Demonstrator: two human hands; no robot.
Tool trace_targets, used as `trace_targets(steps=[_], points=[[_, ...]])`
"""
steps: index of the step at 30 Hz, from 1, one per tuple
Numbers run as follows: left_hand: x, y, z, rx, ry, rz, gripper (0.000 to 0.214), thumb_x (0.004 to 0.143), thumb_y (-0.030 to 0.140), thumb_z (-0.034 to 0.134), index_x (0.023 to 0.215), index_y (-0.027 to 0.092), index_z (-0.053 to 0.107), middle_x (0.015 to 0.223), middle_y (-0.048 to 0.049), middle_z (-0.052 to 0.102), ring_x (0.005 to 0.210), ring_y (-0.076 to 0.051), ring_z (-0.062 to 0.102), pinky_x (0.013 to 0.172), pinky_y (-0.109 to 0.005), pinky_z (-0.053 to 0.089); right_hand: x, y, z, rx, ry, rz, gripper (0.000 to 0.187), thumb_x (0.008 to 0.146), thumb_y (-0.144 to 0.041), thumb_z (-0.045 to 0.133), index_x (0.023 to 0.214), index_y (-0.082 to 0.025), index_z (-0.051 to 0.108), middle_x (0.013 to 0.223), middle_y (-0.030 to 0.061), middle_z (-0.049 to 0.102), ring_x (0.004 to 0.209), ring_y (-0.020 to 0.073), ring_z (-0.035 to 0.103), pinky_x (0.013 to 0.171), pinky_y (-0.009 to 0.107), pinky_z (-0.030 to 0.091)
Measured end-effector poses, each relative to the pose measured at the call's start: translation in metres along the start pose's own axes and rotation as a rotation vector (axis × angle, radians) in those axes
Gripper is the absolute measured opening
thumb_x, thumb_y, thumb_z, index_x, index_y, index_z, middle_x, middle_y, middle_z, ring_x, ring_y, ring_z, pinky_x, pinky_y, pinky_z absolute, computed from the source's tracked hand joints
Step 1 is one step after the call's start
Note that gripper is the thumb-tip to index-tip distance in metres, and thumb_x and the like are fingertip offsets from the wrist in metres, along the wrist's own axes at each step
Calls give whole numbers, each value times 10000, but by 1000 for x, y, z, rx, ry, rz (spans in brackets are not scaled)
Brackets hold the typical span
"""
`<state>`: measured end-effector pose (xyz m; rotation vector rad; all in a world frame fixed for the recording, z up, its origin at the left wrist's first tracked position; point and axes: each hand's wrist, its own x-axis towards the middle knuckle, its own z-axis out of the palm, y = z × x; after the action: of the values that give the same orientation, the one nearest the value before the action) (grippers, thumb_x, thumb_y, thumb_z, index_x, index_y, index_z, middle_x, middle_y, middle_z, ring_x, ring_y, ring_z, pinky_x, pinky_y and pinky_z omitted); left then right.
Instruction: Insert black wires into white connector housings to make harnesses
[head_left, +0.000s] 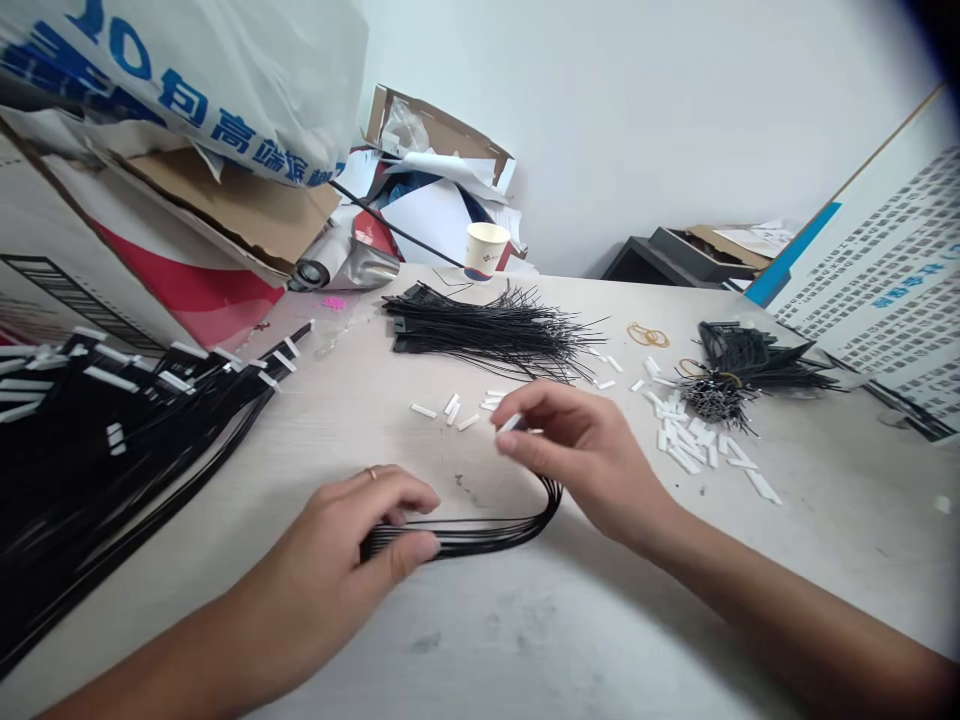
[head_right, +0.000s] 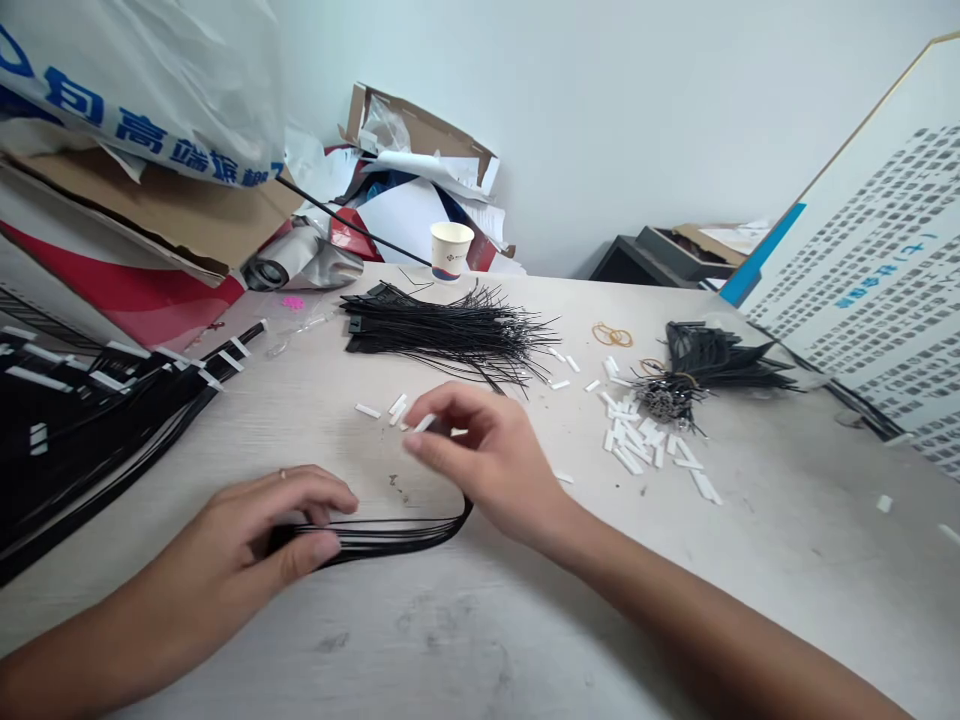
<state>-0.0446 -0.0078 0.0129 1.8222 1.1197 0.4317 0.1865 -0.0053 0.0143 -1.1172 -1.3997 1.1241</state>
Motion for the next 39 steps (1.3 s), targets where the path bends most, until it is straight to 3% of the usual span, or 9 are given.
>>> trace_targets(steps=[3,6,10,16,21,25,29,33,39], points=[[0,-6,0,211,-68,184,193,869,313,615,1057,293,657,1126,-29,653,1072,-228,574,936,-334,452,6,0,-15,119,201,62,171,782,-268,733,783,-184,584,639,-34,542,520,75,456,427,194,331],[1,-9,1,273,-18,273,171,883,208,561,995,269,675,1066,-35,668,1027,-216,587,912,-311,454,14,-4,-29,240,281,143,193,742,-236,742,748,-184,556,792,0,621,509,65,470,377,194,298],[5,-2,-6,132,105,109,159,882,287,579,798,228,701,768,-28,684,719,-186,618,657,-270,479,26,-5,-54,328,290,118,186,705,-180,723,743,-204,542,919,21,654,579,84,506,379,207,282],[11,5,-26,-329,115,-140,171,849,349,644,796,189,668,655,-31,687,554,-162,603,527,-268,493,38,9,-87,248,188,-22,167,702,-282,744,821,-247,632,986,23,643,756,139,571,591,275,484],[13,5,-31,-392,168,-133,140,845,323,661,815,187,643,658,-33,693,564,-165,624,511,-264,507,44,19,-96,131,143,-52,215,704,-315,818,753,-183,655,709,15,609,576,107,541,497,260,423],[12,11,-31,-337,172,-126,181,845,319,651,723,189,619,622,-25,683,509,-151,604,468,-250,495,48,17,-98,118,94,54,328,713,-381,822,709,-158,583,577,-25,514,436,71,471,373,200,299],[8,17,-31,-180,284,-76,197,845,334,641,694,208,631,587,-6,675,457,-133,580,437,-228,476,50,10,-99,259,-24,341,382,720,-338,824,687,-161,487,566,-60,423,415,20,335,337,134,199],[-1,18,-27,288,516,135,103,818,283,678,730,230,675,533,22,663,411,-127,583,411,-222,456,50,5,-107,300,-131,552,390,738,-276,802,665,-168,434,570,-81,319,415,-1,224,307,97,98],[-8,24,-33,855,642,974,188,763,48,700,792,228,750,830,-33,794,764,-222,752,657,-290,598,59,14,-113,315,-217,655,389,771,-255,734,669,-194,364,589,-94,256,423,1,117,262,65,108]])
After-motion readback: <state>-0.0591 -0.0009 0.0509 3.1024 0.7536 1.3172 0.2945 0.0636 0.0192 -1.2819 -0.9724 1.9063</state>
